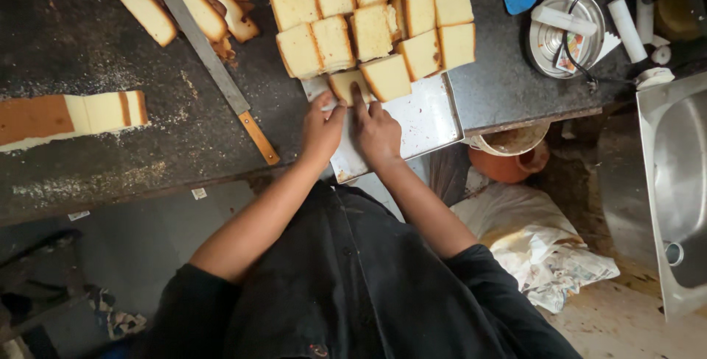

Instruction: The person slices a large block of cake into thin, even portions using a long knife, then arranges the sliced pieces into rows on a tray by hand.

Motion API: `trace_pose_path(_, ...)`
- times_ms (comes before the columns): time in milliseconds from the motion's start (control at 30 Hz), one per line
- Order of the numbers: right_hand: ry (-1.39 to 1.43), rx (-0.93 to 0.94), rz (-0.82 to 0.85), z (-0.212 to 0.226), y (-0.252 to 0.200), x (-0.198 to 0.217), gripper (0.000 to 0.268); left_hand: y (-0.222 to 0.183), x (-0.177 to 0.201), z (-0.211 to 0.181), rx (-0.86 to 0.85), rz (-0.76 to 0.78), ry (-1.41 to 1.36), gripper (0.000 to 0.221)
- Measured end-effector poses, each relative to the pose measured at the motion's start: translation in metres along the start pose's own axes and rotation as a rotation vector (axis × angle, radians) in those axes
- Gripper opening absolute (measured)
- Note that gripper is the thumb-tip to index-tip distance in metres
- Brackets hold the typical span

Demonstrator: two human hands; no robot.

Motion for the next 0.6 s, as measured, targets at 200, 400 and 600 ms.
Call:
trace_pose_path(200,-0.068,0.071,0.261,0.005,-0.009,0.03,0.062,0.0,-0.025,0.023,0.125,0.132,-0.116,0.055)
trace_pose_path(400,0.057,0.379,-0.326,0.019,-0.031,0.105,0.045,-0.004,-0.024,0.008,0.207,0.219,-0.423,0.051)
trace_pose_path(600,-0.075,0.281,-0.308,0.003,0.026,0.096,0.048,-0.006,-0.024,0.007,0.314,0.162,-0.415,0.032)
Point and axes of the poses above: each hand's wrist, its own y-axis towards the middle knuckle, its own x-axis out of the back of the hand, z = x × y, the point moved 3 cm from there along y, towards the middle knuckle, and after that the axes turned 3 degrees about y, right-handed, at the moved point
